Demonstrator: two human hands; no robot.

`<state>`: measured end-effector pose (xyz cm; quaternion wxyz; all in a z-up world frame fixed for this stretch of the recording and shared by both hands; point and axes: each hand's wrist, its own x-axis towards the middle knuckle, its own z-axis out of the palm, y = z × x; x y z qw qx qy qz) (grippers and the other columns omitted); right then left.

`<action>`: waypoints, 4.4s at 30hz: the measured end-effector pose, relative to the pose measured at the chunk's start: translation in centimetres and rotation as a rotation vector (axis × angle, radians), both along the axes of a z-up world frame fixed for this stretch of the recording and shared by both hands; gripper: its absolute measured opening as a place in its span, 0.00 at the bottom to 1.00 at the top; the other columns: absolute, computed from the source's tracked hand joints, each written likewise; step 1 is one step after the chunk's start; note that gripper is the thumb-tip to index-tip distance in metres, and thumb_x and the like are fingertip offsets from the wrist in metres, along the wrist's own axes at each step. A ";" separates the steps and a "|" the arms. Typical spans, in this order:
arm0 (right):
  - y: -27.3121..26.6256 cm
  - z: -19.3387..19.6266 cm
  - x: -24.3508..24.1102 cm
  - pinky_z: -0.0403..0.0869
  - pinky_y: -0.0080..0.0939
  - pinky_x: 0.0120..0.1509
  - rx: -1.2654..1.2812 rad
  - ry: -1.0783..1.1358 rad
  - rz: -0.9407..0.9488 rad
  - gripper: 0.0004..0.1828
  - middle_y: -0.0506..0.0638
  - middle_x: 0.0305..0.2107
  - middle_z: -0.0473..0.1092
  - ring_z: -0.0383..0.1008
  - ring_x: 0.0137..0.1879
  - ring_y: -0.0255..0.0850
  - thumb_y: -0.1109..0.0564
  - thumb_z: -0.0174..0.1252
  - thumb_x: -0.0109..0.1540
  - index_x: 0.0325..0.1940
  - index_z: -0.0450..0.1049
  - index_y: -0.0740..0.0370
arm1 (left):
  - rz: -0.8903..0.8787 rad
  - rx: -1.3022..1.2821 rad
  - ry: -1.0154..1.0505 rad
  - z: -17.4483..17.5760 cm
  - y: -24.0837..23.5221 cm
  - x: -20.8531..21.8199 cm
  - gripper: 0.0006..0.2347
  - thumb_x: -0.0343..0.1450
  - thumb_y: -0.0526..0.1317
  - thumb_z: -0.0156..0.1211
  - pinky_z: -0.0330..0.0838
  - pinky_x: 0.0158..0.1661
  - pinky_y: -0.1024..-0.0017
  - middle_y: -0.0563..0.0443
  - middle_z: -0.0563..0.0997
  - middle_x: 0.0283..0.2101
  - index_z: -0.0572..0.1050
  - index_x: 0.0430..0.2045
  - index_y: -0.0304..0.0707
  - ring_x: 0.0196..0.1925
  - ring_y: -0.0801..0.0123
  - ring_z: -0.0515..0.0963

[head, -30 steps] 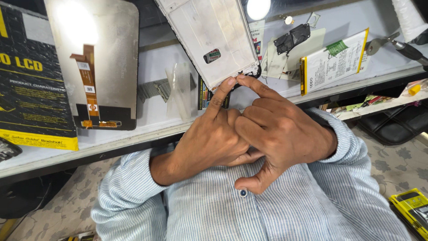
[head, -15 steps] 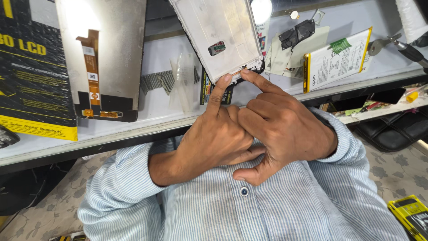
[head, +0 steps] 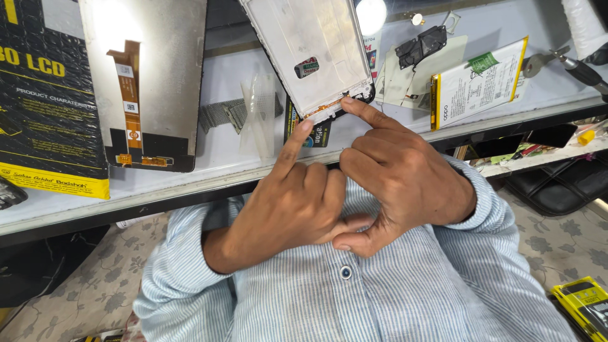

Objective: The person applies adhesive from a tube to a small electronic component and places it onto a disassembled phone chassis. They then use tweezers to adjust the component's position within the chassis.

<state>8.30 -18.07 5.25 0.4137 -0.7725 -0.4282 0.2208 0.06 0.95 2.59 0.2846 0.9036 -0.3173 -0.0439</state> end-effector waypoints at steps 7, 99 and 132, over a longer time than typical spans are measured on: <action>-0.6 -1.2 -0.7 0.71 0.75 0.72 0.100 -0.009 -0.084 0.38 0.49 0.14 0.54 0.59 0.20 0.42 0.28 0.49 0.63 0.21 0.64 0.67 | 0.079 -0.115 -0.002 0.0 1.5 -1.1 0.31 0.76 0.67 0.53 0.62 0.68 0.47 0.58 0.57 0.14 0.62 0.12 0.40 0.14 0.72 0.60; -1.9 -1.7 -9.5 0.82 0.46 0.60 0.573 0.391 -0.488 0.23 0.61 0.50 0.72 0.78 0.59 0.47 0.45 0.60 0.69 0.57 0.71 0.67 | 0.396 -0.989 0.214 1.6 -1.0 -3.4 0.14 0.62 0.35 0.73 0.75 0.34 0.74 0.49 0.81 0.34 0.77 0.38 0.34 0.36 0.70 0.82; -39.9 -10.9 -1.2 0.76 0.32 0.45 -0.225 -0.391 -1.398 0.18 0.50 0.41 0.81 0.81 0.43 0.33 0.54 0.49 0.80 0.54 0.83 0.66 | 0.696 -1.108 0.219 1.8 -0.5 -5.1 0.10 0.67 0.32 0.72 0.73 0.31 0.79 0.47 0.78 0.33 0.75 0.35 0.29 0.31 0.72 0.76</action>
